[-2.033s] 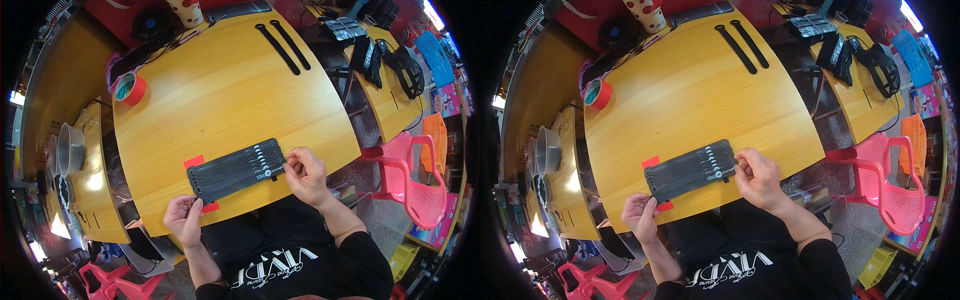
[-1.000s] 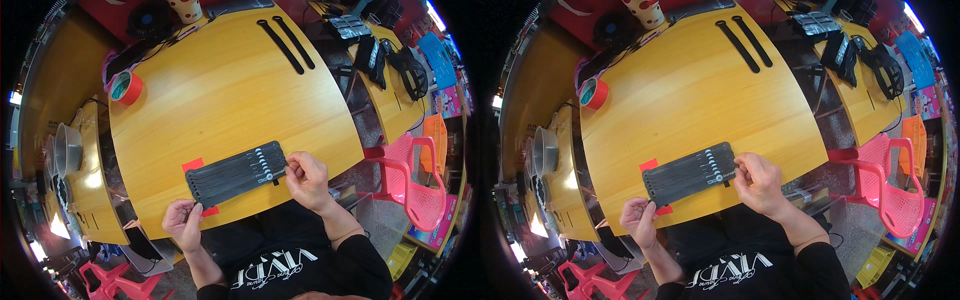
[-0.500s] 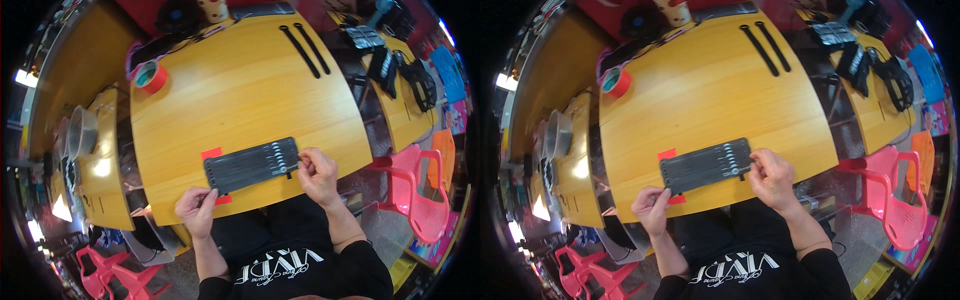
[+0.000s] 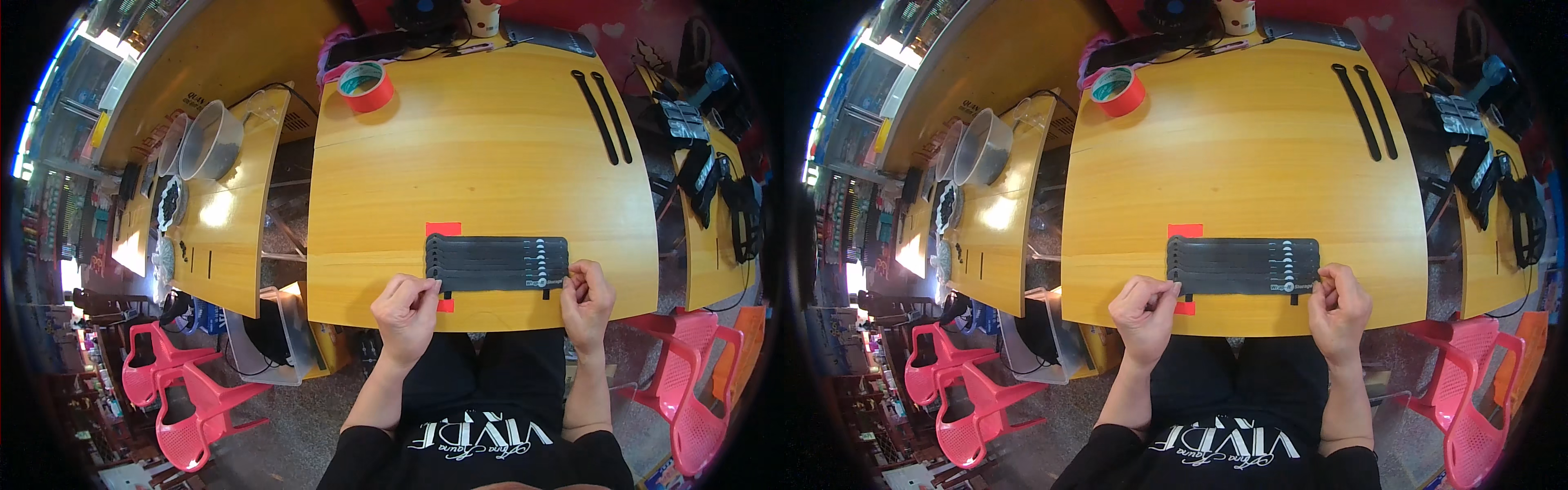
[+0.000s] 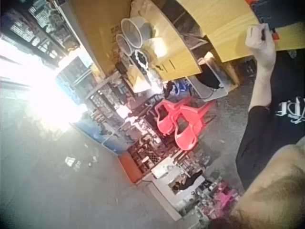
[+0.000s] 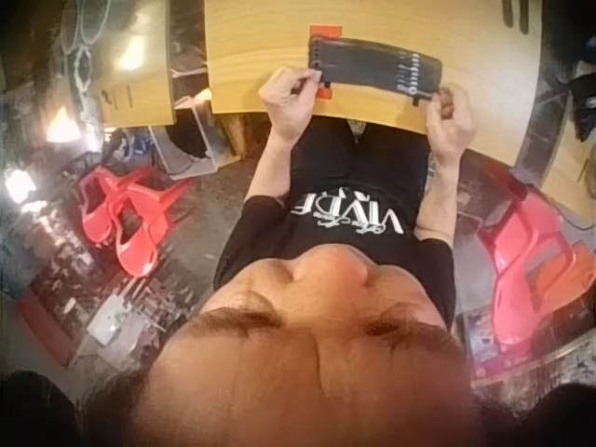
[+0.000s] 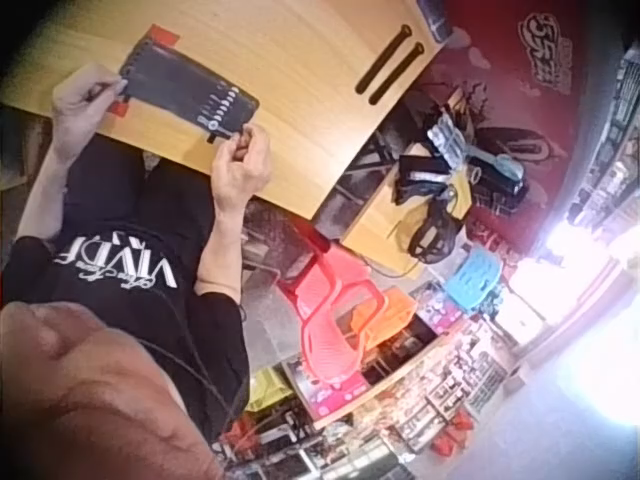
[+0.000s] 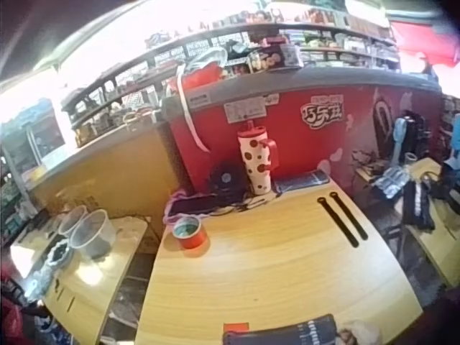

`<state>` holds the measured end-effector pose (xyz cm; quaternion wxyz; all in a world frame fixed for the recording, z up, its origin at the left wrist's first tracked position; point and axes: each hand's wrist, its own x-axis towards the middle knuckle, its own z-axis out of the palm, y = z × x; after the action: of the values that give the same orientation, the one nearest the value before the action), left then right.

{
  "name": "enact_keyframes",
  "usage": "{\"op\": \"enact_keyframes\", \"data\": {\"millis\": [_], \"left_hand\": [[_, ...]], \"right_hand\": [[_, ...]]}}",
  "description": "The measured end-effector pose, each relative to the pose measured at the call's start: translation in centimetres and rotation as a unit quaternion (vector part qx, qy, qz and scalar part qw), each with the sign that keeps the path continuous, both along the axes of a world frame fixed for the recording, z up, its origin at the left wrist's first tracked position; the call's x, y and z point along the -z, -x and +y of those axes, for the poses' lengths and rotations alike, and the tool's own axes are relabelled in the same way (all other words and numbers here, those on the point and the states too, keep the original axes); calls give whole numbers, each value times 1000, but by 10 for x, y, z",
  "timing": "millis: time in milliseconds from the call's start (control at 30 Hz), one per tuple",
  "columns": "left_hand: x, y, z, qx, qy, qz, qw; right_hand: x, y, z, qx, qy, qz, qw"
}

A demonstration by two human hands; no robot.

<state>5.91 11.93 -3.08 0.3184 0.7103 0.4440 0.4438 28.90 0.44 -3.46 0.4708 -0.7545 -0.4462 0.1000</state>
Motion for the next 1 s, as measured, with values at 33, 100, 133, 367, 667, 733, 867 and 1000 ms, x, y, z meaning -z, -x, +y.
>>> {"op": "enact_keyframes", "data": {"millis": [33,100,133,367,667,733,867,1000], "left_hand": [[0,-1,0,-3,-3,3,1000],[1,-1,0,-9,-4,6,1000],[1,-2,0,-9,-10,10,1000],[3,-6,-3,-41,27,6,999],[8,-2,1,-51,9,-18,998],[10,-2,-3,-69,29,-83,994],[5,1,-8,-8,-224,53,973],[-14,21,-7,66,-187,225,954]], "right_hand": [[0,0,1,1,2,0,1000],[-1,1,1,0,5,1,1000],[-1,1,1,3,2,4,1000],[-2,1,1,1,10,-19,1000],[-1,2,0,8,1,-2,1000],[1,2,0,6,-1,2,1000],[1,1,1,16,-13,-12,1000],[5,-2,-1,-5,-26,-27,999]]}}
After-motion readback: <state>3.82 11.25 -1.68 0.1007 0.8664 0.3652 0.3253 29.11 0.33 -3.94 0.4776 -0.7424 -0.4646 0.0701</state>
